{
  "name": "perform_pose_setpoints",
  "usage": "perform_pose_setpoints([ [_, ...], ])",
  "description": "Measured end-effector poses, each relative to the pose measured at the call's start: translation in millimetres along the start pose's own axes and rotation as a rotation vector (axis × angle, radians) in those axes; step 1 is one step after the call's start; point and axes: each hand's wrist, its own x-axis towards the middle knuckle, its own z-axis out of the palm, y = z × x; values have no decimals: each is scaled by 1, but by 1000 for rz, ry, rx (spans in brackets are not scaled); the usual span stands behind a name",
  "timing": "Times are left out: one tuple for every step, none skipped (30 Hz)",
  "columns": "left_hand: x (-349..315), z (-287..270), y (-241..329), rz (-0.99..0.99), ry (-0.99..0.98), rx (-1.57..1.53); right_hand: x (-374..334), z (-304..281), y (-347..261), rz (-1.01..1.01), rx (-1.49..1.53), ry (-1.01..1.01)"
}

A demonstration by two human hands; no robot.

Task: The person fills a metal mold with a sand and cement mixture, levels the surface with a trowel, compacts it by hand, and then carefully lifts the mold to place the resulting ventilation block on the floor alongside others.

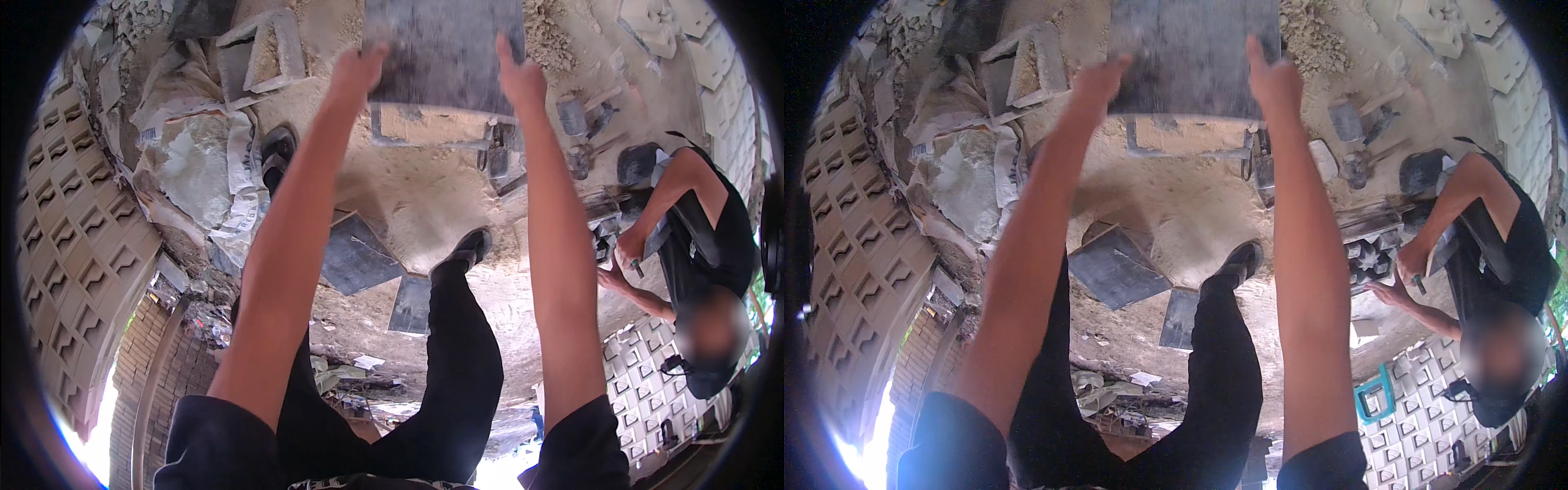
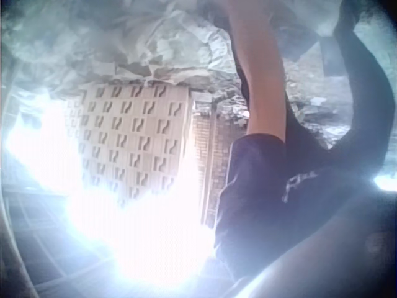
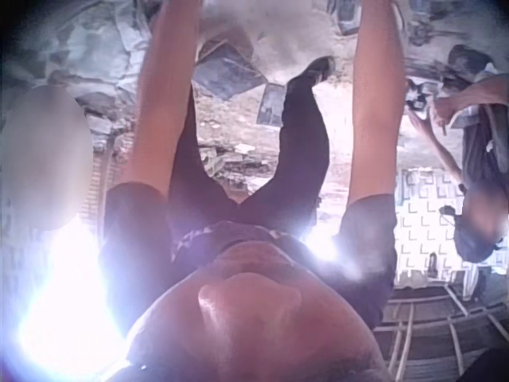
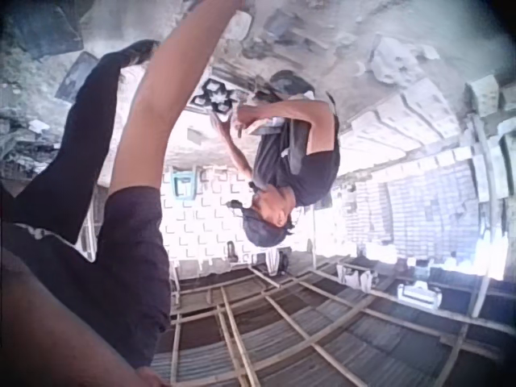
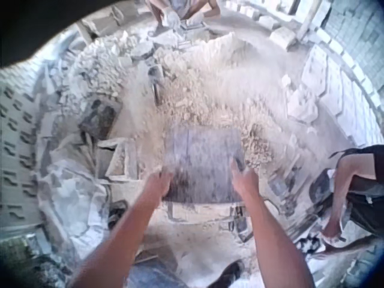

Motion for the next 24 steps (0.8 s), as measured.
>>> perform_pose_setpoints([
  [-2,-3,-33,109,55,219,-19,7,10,-5,-25,51],
  [-15,-3,-73,137,95,244,-53,10,15,1,3,3],
  [-54,11,-86,148,58,125,-80,13,45,45,28,33],
  [-83,19,-116,146,113,67,-110,19,64,69,70,52],
  [-108,17,-144,173,83,61,-142,29,82,27,167,75],
  [-131,19,-162,224,108,50,-167,36,100,178,33,-32],
  [-149,20,-180,151,64,81,-194,45,119,109,129,50],
  [-161,22,-199,75,23,113,-215,55,135,39,226,128],
  [-166,26,-217,89,30,65,-227,63,148,87,190,100],
  [-169,32,-235,102,38,17,-236,69,160,135,155,71],
  [-170,35,-245,113,50,-32,-240,72,162,181,119,39],
  [-167,37,-255,112,56,-40,-238,75,164,191,121,12],
  [-162,39,-258,111,60,-48,-231,74,157,202,122,-14],
  [-158,40,-261,112,65,-57,-227,74,153,212,124,-40],
  [-156,41,-263,123,72,-45,-226,76,154,185,131,-10],
  [-155,43,-260,136,77,-34,-224,77,156,159,139,21],
  [-154,44,-257,150,82,-22,-222,79,157,147,145,39],
  [-152,45,-253,142,80,-13,-219,80,158,133,150,56],
  [-151,45,-252,133,81,-3,-217,79,156,132,154,56],
  [-150,44,-250,123,82,7,-215,78,154,131,158,55],
  [-146,45,-248,142,112,13,-209,78,152,113,151,55],
  [-137,50,-242,168,142,14,-195,78,149,92,144,63],
  [-129,52,-235,189,168,17,-184,77,146,75,135,68],
  [-120,53,-229,192,152,0,-173,76,143,85,105,53],
])
